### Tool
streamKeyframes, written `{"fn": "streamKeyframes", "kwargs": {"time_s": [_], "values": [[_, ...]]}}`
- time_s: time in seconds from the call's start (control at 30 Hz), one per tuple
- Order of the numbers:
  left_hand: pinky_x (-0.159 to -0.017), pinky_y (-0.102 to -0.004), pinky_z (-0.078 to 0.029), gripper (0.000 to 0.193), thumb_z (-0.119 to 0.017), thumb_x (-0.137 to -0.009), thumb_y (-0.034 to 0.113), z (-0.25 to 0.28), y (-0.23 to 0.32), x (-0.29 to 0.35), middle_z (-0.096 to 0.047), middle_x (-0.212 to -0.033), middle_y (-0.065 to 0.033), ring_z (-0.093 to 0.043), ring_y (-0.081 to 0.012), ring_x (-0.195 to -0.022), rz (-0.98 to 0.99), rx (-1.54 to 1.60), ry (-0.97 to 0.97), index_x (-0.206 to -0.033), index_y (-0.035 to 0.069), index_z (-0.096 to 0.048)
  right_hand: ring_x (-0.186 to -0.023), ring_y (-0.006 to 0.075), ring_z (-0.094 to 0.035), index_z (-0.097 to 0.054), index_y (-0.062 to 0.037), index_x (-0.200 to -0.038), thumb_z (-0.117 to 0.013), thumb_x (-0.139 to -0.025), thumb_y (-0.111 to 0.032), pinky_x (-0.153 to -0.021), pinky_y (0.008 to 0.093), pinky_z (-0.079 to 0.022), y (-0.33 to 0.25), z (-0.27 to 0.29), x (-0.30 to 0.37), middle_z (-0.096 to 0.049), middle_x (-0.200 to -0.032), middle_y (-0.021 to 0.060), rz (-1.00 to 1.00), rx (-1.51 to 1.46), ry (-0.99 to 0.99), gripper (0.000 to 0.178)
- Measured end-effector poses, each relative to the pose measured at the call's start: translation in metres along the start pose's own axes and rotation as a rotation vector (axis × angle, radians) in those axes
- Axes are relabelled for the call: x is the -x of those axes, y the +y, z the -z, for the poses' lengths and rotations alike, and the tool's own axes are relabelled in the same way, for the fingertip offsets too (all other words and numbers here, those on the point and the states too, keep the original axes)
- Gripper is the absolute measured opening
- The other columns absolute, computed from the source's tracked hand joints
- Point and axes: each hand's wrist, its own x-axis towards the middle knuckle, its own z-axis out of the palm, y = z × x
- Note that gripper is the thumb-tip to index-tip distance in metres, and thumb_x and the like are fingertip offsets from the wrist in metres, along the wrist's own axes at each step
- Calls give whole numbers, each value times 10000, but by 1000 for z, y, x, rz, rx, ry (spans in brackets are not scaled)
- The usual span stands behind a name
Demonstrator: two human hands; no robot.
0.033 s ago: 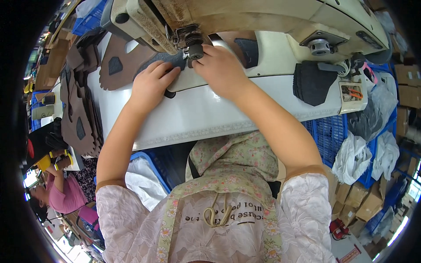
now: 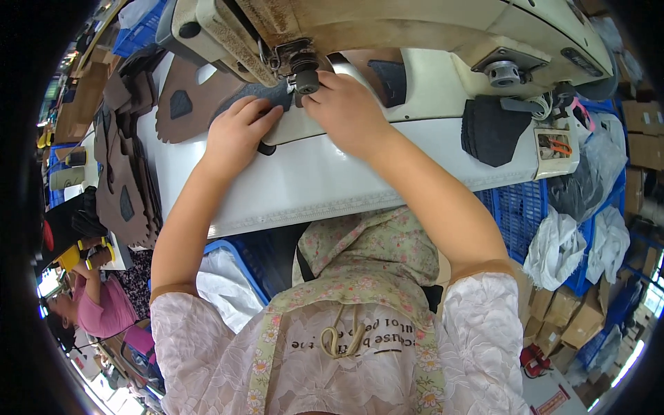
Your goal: Sewing together components of a shoe upper using an industrial sewing machine.
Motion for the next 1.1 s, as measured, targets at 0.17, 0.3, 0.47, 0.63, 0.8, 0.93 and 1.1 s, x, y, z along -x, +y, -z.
{"fn": "streamKeyframes", "kwargs": {"time_s": [0.17, 0.3, 0.47, 0.63, 0.8, 0.93, 1.1], "values": [[-737, -354, -555, 356, -643, -759, 79, 1, 5, -3, -622, -1063, -36, -611, -223, -1017, 3, -4, 0, -1102, 142, -708, -1099, 256, -618, -712, -40, -978, -636, -777, -51, -894, 378, -527, 4, -7, 6, -689, -1081, 30, -19, -78, 13, 214], [-721, -348, -549, 343, -651, -765, 80, 1, 8, -4, -616, -1040, -36, -609, -222, -985, 11, -27, 3, -1098, 136, -711, -1098, 248, -619, -717, -44, -970, -645, -782, -53, -886, 366, -530, 4, -4, 6, -693, -1072, 29, -27, -102, 20, 201], [-709, -348, -545, 340, -656, -772, 84, 0, 9, -8, -614, -1041, -36, -607, -222, -961, 14, -24, -8, -1107, 120, -705, -1077, 245, -632, -728, -62, -953, -653, -792, -59, -863, 368, -540, 6, -7, 6, -704, -1048, 19, -42, -99, 57, 178], [-692, -352, -541, 318, -658, -793, 88, 0, 11, -13, -607, -1020, -38, -603, -226, -932, 30, -47, -26, -1108, 110, -699, -1064, 252, -630, -726, -61, -929, -639, -778, -62, -854, 363, -543, 6, -8, 3, -706, -991, 37, -45, -104, 87, 174], [-689, -353, -539, 293, -654, -810, 100, -3, 13, -18, -602, -1001, -40, -598, -227, -913, 54, -74, -18, -1100, 102, -697, -1066, 248, -622, -720, -59, -889, -634, -772, -74, -838, 360, -546, 6, -6, 0, -708, -943, 48, -34, -74, 117, 146], [-696, -354, -538, 294, -648, -810, 100, -5, 15, -19, -597, -991, -40, -594, -229, -900, 63, -69, -5, -1101, 99, -694, -1065, 244, -624, -714, -64, -870, -641, -768, -87, -829, 357, -549, 6, -8, 0, -708, -954, 35, -61, -114, 130, 127], [-745, -340, -547, 323, -641, -794, 86, -9, 16, -15, -632, -1049, -54, -618, -233, -979, 73, -89, 7, -1114, 90, -684, -1095, 217, -651, -753, -105, -937, -665, -798, -70, -897, 342, -547, 5, -6, 0, -722, -1063, 33, -128, -100, 45, 169]]}}
